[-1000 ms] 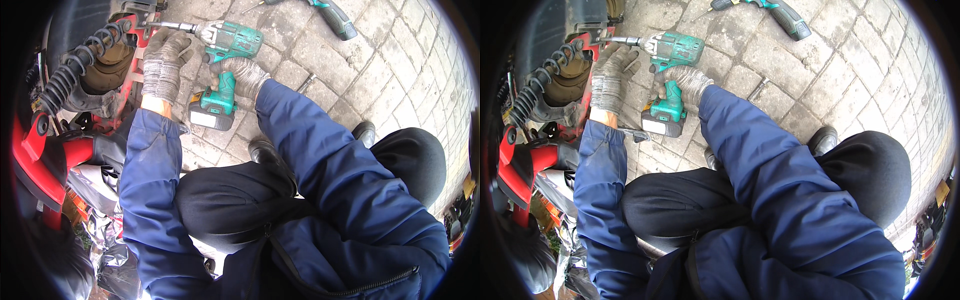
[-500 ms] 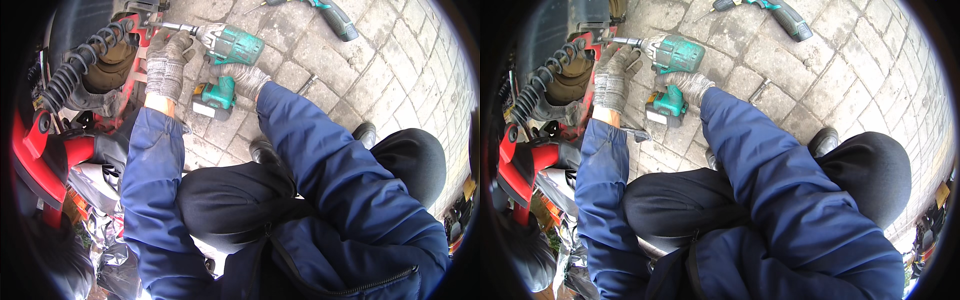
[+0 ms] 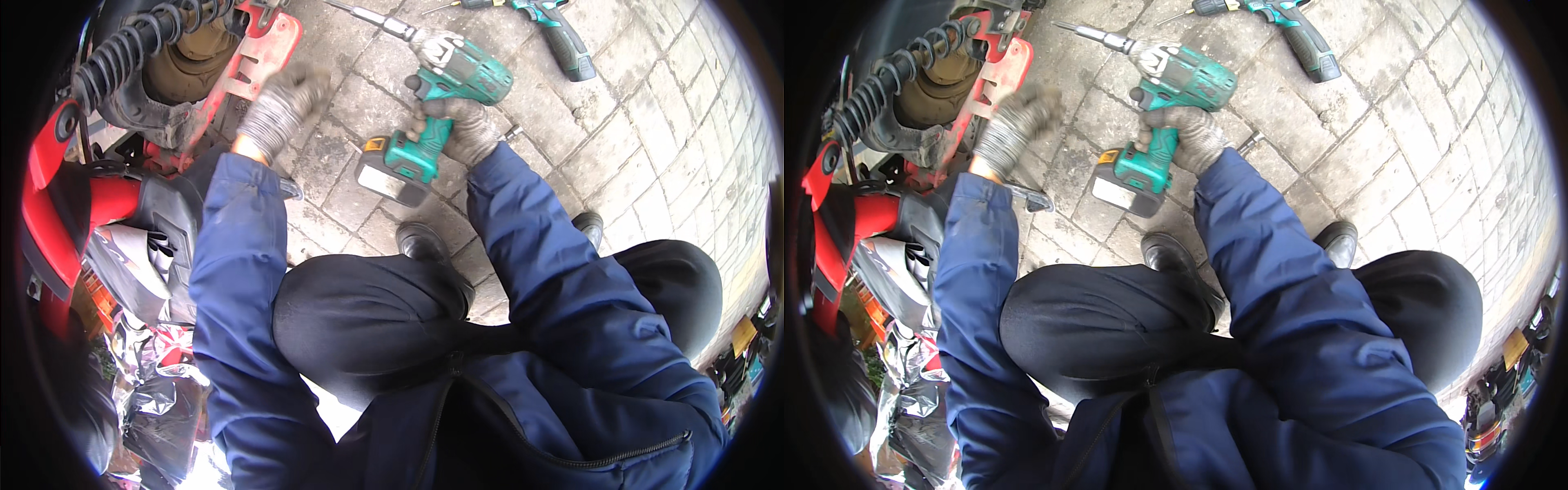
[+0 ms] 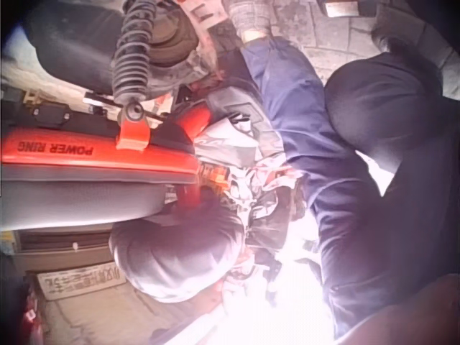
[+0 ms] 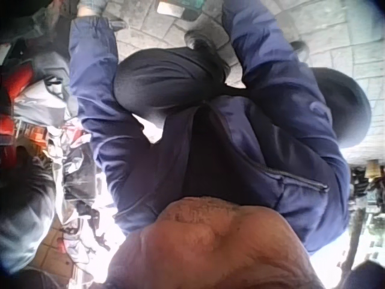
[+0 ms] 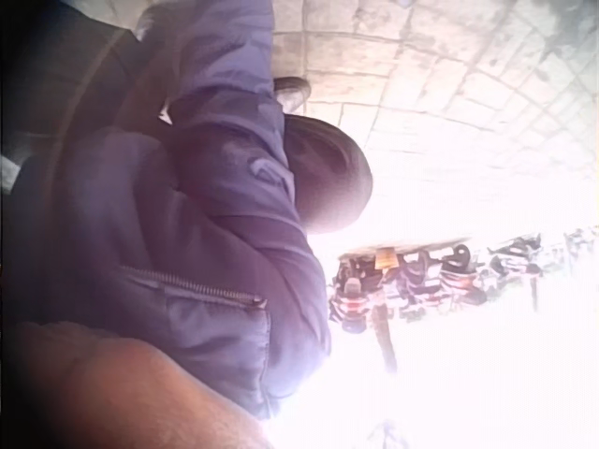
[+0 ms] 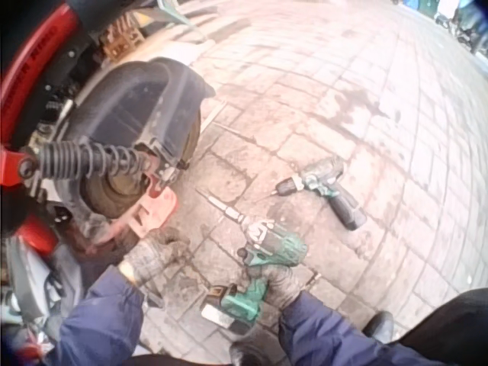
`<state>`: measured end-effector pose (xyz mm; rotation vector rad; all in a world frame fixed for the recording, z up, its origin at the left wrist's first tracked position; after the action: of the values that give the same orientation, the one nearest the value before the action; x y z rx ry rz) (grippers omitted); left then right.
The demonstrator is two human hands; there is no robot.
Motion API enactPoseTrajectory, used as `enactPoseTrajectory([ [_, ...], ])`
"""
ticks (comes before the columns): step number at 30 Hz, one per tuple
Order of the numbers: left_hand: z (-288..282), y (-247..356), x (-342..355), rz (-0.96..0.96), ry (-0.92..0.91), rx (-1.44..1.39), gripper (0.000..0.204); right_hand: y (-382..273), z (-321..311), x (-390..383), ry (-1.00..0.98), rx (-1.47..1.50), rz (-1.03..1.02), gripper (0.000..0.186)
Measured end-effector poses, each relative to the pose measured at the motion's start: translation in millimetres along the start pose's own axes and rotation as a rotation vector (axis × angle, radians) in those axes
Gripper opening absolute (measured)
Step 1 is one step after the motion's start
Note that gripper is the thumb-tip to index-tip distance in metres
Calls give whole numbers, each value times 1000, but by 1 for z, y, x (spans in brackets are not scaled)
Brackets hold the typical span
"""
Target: The person kneels beside a red scooter and uses a cordless impact wrench to remove bolts from the rear wheel area. They then remove a black plastic cover and place it on the ground.
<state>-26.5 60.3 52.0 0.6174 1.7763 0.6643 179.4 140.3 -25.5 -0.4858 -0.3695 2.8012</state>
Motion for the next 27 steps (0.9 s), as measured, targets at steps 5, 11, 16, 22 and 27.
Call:
enactPoseTrajectory([
  [5, -20, -110, -7, -220, 532, 633, 27, -1, -12, -31, 50, 65, 75, 41],
  [11, 4, -162, 3, -212, 456, 847, 30, 2, -13, -55, 55, -90, 142, 44],
  [16, -5, -150, 0, -153, 486, 307, 12, 8, -7, -64, 120, -139, 144, 47],
  [22, -3, -103, -26, 280, 173, -1410, 13, 30, 18, -61, 38, -151, 222, 44],
  [27, -13, -72, -51, 413, 142, -1491, 13, 38, 37, -58, -23, -232, 258, 44],
])
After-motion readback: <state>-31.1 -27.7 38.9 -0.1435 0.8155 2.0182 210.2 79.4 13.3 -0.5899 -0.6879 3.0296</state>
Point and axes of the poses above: each hand's wrist, its own x-axis towards the middle knuckle, its own z-axis out of the palm, y = z × x, the point moved 7 cm from there along x, towards the middle knuckle, and after that the axes turned 7 degrees about -y, right-handed, at the moved point
